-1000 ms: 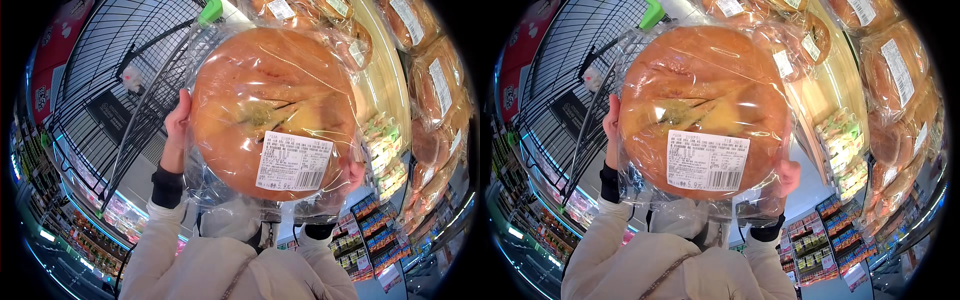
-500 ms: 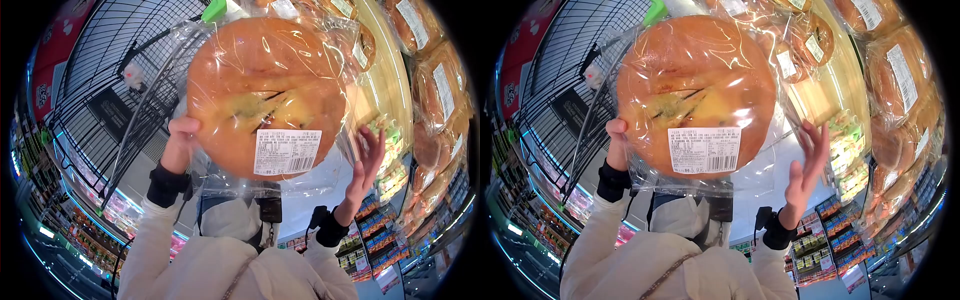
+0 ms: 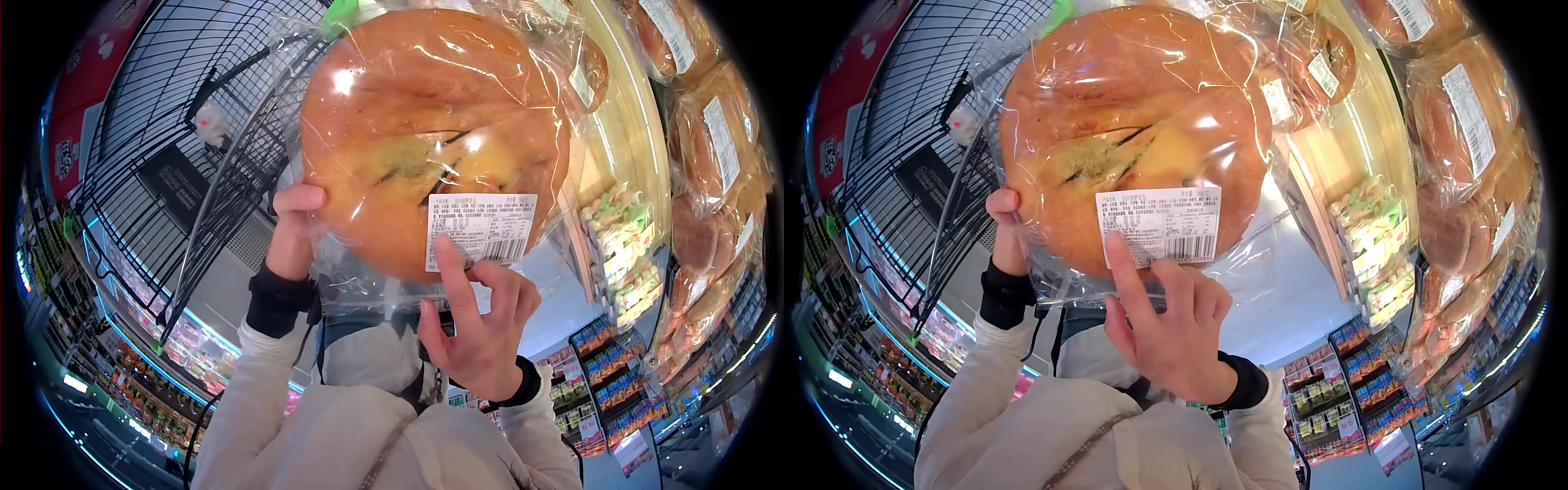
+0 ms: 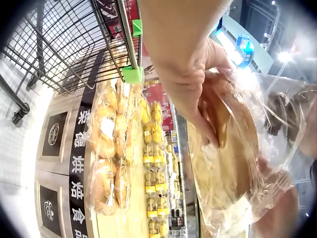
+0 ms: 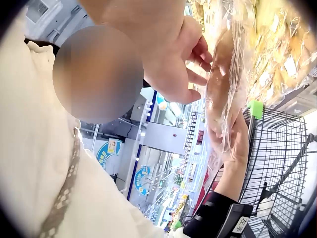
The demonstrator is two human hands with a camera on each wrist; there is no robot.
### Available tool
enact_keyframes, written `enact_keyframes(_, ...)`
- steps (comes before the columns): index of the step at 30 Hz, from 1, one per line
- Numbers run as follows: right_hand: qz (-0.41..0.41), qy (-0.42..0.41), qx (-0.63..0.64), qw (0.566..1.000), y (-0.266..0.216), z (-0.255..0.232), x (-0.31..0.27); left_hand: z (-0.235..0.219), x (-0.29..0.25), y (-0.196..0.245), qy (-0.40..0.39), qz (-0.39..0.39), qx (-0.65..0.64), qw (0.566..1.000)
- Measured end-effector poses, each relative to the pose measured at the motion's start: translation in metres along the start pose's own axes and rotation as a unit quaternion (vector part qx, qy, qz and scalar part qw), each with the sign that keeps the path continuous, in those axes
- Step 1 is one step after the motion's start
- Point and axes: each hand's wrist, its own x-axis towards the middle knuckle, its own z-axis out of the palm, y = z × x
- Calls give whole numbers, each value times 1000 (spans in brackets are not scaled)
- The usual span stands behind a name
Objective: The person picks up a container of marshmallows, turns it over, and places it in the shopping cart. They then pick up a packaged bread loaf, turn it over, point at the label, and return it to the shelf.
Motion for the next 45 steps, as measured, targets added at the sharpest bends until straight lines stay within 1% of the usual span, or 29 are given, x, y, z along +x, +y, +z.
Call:
enact_keyframes(6, 37, -23, -3, 999, -9, -6, 4, 2, 0, -2, 6, 8, -27, 1000)
enact_keyframes(9, 30, -7, -14, 999, -7, -7, 3, 3, 1, -4, 7, 13, -45, 999)
enact_keyframes(13, 44, -13, -15, 999, -5, -14, 2, 5, 0, -5, 11, 28, -67, 997)
enact_keyframes(16, 49, -10, -10, 999, -6, -16, 2, 7, 1, -4, 47, -2, -26, 999)
enact_keyframes(18, 44, -7, -11, 999, -6, -16, 1, 6, 0, -3, 52, -4, -15, 999)
enact_keyframes(24, 37, -8, -5, 999, -8, -16, -2, 8, -2, -3, 57, -7, -8, 998)
enact_keyframes(27, 16, -7, -5, 1000, -8, -16, -1, 9, -4, -3, 59, -7, -5, 998)
enact_keyframes(30, 39, -15, 5, 999, -9, -15, -4, 9, -5, -3, 61, -6, -1, 998)
enact_keyframes(33, 35, -14, 5, 999, -8, -14, -4, 9, -5, -2, 63, -5, 1, 998)
enact_keyframes(36, 37, 7, -1, 999, -5, -12, -5, 9, -6, -2, 65, -4, 4, 998)
enact_keyframes(39, 22, 19, 12, 999, -1, -16, -5, 9, -7, -2, 67, -2, 5, 998)
enact_keyframes(42, 21, 8, 9, 1000, -1, -20, -4, 10, -7, -2, 68, -2, 6, 998)
enact_keyframes(45, 25, 50, 6, 998, 0, -15, -4, 10, -7, -2, 71, -1, 9, 997)
